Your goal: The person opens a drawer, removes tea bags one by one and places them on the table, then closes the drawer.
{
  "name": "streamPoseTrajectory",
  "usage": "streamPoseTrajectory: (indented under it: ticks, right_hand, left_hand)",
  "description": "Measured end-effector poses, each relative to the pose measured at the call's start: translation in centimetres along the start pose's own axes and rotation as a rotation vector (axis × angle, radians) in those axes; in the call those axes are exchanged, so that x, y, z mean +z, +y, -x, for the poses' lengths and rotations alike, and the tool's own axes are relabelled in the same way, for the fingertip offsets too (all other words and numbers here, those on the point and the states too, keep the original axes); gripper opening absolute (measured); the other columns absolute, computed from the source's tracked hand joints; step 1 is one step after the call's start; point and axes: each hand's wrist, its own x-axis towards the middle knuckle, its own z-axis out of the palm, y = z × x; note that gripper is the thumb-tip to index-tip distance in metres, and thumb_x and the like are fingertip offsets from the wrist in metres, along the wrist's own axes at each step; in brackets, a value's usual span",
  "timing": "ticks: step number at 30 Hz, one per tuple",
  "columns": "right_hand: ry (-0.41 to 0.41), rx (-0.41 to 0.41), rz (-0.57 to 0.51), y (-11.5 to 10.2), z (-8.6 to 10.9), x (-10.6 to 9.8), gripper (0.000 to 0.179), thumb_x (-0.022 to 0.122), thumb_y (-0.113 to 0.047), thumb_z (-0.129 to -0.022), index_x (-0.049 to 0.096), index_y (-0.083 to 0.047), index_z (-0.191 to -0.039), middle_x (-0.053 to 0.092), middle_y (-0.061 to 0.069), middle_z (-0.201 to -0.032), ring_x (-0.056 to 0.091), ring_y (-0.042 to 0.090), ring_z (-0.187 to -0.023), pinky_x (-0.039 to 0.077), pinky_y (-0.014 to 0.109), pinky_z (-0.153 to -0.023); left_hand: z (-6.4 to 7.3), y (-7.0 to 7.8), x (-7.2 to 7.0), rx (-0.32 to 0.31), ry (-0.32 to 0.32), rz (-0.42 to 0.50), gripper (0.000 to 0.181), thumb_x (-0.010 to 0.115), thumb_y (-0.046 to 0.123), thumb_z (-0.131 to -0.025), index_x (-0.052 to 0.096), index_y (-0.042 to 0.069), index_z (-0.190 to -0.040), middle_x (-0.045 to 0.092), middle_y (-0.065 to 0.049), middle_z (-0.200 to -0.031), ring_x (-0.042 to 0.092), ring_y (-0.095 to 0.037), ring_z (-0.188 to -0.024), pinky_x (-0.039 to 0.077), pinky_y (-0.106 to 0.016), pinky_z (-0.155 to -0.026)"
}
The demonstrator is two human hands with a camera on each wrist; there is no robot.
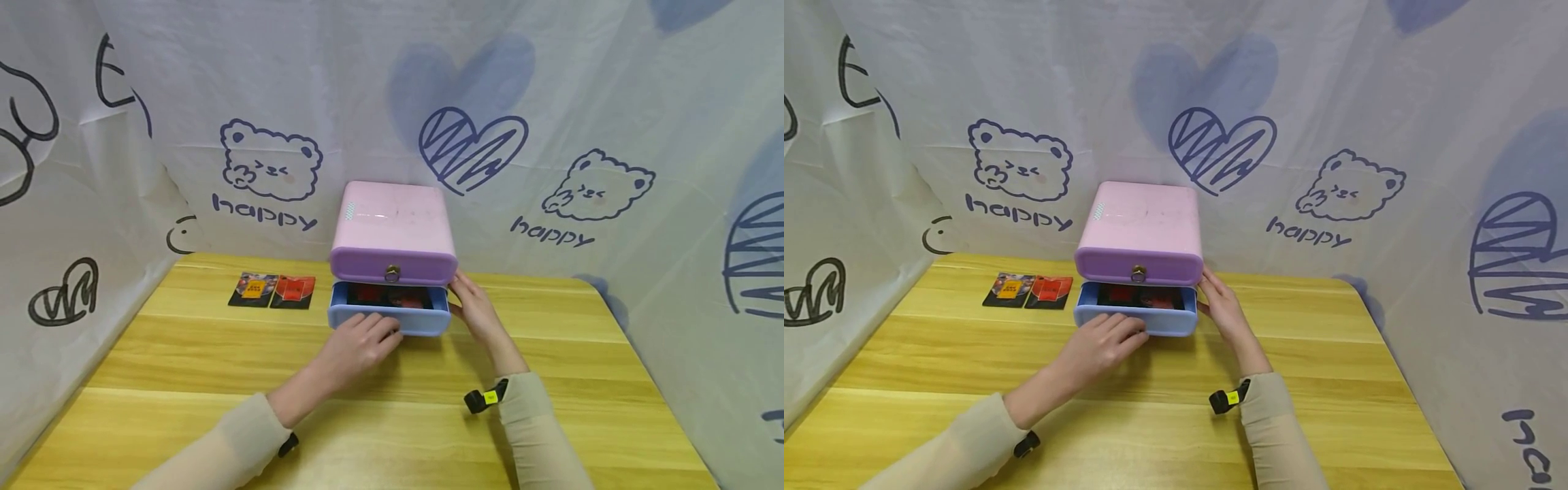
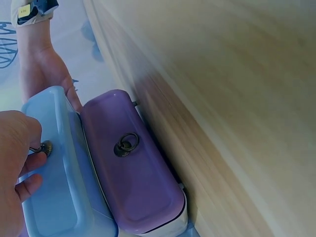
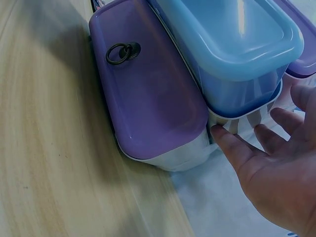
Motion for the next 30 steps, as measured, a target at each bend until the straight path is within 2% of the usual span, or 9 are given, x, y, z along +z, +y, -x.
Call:
streamPoseTrajectory:
  ticks: [6,12,17,30]
  right_hand:
    - [0.010,0.011,-0.009,-0.1,0.0,0.1,0.054,0.041,-0.032,-0.113,0.036,-0.011,-0.162,0.030,0.009,-0.169,0.029,0.029,-0.155,0.037,0.056,-0.119]
    - [0.007,0.006,-0.017,-0.1,0.0,0.1,0.054,0.040,-0.031,-0.113,0.035,-0.010,-0.162,0.030,0.011,-0.169,0.030,0.030,-0.154,0.038,0.054,-0.118]
    - [0.014,0.016,-0.010,0.0,0.0,0.1,0.054,0.041,-0.032,-0.113,0.036,-0.012,-0.162,0.031,0.010,-0.169,0.031,0.030,-0.154,0.038,0.054,-0.119]
    - [0.008,0.007,-0.010,0.0,0.1,0.1,0.054,0.042,-0.034,-0.113,0.036,-0.012,-0.162,0.032,0.011,-0.168,0.031,0.029,-0.154,0.038,0.056,-0.119]
  left_hand:
    - [0.2,0.3,-0.4,0.013,0.012,0.005,0.016,0.071,0.008,-0.094,0.080,0.010,-0.107,0.074,-0.005,-0.108,0.070,-0.020,-0.094,0.059,-0.029,-0.076]
    - [0.5,0.7,-0.5,0.032,0.031,0.022,0.021,0.062,0.006,-0.096,0.080,0.010,-0.107,0.074,-0.005,-0.107,0.070,-0.020,-0.093,0.059,-0.030,-0.076]
    - [0.7,1.2,-0.9,0.053,0.013,0.038,0.026,0.057,0.006,-0.098,0.079,0.010,-0.108,0.074,-0.005,-0.109,0.070,-0.020,-0.095,0.059,-0.029,-0.078]
    - [1.2,2.4,-1.5,0.081,0.011,0.049,0.024,0.057,0.006,-0.094,0.078,0.010,-0.105,0.075,-0.006,-0.108,0.072,-0.020,-0.096,0.060,-0.028,-0.080]
